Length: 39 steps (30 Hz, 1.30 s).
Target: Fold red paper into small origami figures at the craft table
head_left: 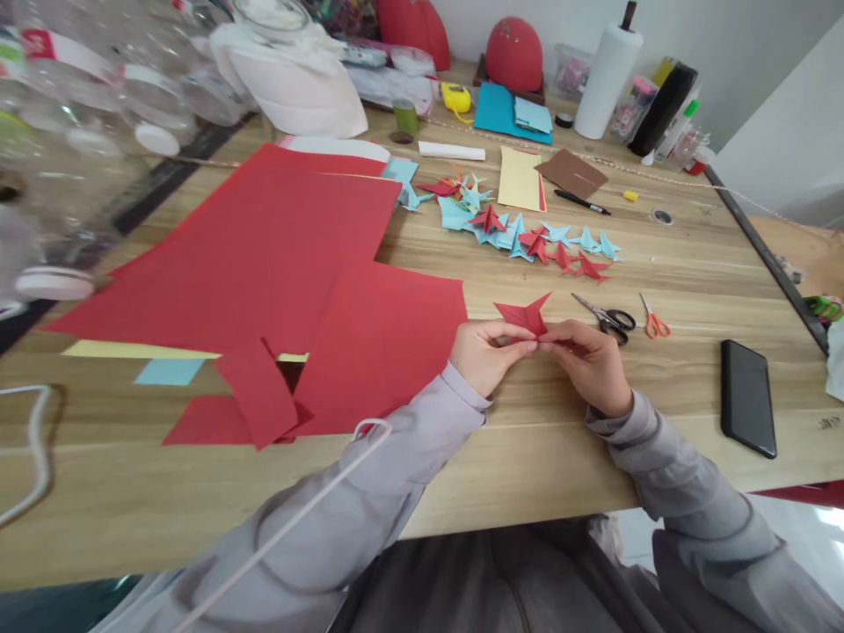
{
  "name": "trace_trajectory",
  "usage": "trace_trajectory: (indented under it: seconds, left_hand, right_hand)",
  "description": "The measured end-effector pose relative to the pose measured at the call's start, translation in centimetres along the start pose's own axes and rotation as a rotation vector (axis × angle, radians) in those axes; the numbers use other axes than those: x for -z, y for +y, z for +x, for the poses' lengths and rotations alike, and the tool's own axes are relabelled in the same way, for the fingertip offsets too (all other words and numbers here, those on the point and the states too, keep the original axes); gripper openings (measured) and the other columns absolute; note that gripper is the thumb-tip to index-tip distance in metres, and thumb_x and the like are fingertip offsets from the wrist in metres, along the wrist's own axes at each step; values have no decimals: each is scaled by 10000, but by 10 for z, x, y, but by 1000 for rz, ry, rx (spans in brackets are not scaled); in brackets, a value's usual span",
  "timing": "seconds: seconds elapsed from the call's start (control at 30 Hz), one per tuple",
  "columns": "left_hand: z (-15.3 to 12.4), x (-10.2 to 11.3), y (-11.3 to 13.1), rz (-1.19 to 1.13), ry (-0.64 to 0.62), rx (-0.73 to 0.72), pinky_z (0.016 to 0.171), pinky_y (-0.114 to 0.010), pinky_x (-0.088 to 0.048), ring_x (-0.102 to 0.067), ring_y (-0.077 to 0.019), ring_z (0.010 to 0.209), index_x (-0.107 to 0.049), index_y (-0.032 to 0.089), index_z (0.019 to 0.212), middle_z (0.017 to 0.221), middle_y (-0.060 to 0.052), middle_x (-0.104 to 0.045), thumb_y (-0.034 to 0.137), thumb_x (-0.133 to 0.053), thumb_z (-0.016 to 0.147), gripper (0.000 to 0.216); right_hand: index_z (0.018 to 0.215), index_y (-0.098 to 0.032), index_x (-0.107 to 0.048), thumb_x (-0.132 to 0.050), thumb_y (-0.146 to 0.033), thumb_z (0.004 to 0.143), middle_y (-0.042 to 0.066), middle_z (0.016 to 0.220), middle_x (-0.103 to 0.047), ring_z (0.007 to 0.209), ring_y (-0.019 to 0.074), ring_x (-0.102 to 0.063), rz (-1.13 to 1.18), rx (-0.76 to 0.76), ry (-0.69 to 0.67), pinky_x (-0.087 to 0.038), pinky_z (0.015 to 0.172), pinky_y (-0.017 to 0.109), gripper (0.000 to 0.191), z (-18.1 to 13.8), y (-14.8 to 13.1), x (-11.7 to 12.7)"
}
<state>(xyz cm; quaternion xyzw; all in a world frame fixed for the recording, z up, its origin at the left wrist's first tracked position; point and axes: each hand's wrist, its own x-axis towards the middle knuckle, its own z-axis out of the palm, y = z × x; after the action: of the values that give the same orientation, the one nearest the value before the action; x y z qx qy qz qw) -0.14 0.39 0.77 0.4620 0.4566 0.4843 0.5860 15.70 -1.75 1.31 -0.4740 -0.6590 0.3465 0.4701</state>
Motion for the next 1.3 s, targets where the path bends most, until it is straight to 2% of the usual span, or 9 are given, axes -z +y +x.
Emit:
trace_trajectory:
  seconds: [0.17,0.4,0.57,0.8,1.07,1.3]
  left_hand:
    - [0,1,-6,94,35,-41,545,-257,-472,-578,-125,515,-753,161,670,557,-17,-670,196,-797,564,120]
    - [-2,0,-4,163,79,-129,501,-243,-416,-531,-112,504,-759,189,659,549,-3,-654,203,-794,579,88]
    - [-3,0,-2,142,80,-108,530,-254,-455,-569,-124,523,-757,187,653,587,-16,-687,197,-788,582,78]
    - [-4,-2,-2,92,70,-80,509,-243,-479,-582,-121,492,-737,165,642,528,-7,-661,197,-794,571,96]
    - [-3,-3,2,-80,-7,-24,607,-300,-583,-680,-175,567,-716,137,684,595,-41,-705,256,-798,579,178]
    - [-4,-3,0,-64,19,-62,584,-265,-569,-683,-164,561,-720,140,673,591,-40,-708,173,-764,605,88]
  right_hand:
    - [819,-232,-716,-654,-291,822,33,806,-700,760,169,-623,-126,60,-12,-495,736,317,86,-1,1,1]
    - [762,-204,-678,-733,-372,735,25,759,-694,709,154,-627,121,-142,55,-516,695,301,179,-3,0,-3]
    - [708,-191,-677,-807,-372,634,16,718,-691,681,142,-618,254,-247,109,-512,675,290,235,0,-1,-6]
    - [688,-189,-688,-825,-304,618,2,700,-695,658,126,-613,386,-311,137,-500,675,279,191,-1,1,-8]
    - [672,-195,-701,-838,-279,596,1,727,-718,665,124,-633,414,-322,192,-509,673,269,177,1,1,-5]
    - [670,-189,-696,-840,-287,588,-15,625,-684,587,108,-598,452,-352,191,-486,608,256,193,1,3,-6]
